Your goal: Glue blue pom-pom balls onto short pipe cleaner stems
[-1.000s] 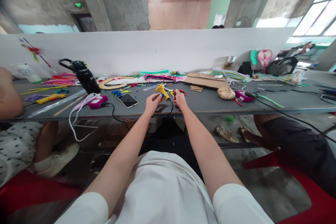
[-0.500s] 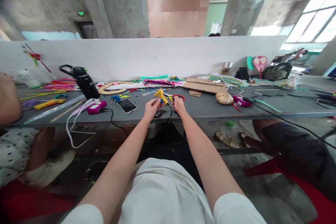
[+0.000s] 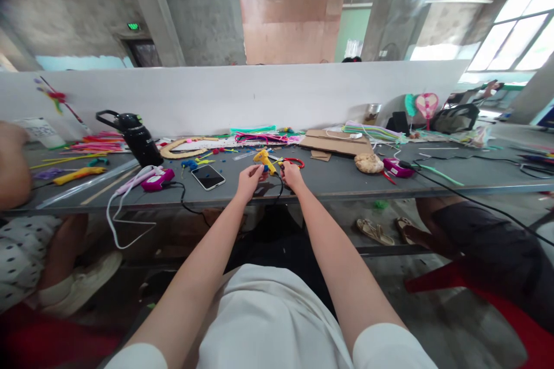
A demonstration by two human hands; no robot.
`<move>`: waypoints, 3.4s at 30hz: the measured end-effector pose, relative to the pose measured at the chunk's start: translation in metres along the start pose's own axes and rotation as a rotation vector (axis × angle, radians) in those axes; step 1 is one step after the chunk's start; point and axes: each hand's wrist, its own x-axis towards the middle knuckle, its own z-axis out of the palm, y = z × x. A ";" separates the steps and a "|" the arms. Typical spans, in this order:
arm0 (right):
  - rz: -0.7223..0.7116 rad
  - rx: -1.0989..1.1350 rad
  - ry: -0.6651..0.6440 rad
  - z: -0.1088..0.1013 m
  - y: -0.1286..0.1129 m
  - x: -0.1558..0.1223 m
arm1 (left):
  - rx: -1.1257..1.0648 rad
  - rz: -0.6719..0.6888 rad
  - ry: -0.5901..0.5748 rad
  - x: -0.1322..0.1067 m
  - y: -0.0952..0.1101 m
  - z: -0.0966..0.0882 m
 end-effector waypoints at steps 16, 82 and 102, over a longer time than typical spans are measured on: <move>-0.033 -0.028 0.003 0.002 -0.003 -0.004 | 0.019 0.002 -0.008 -0.003 0.004 0.001; 0.061 0.072 0.055 -0.003 -0.003 0.002 | 0.030 -0.017 -0.018 -0.004 0.005 -0.001; 0.034 0.092 0.082 -0.002 0.003 0.004 | 0.018 -0.023 -0.005 -0.005 0.008 0.001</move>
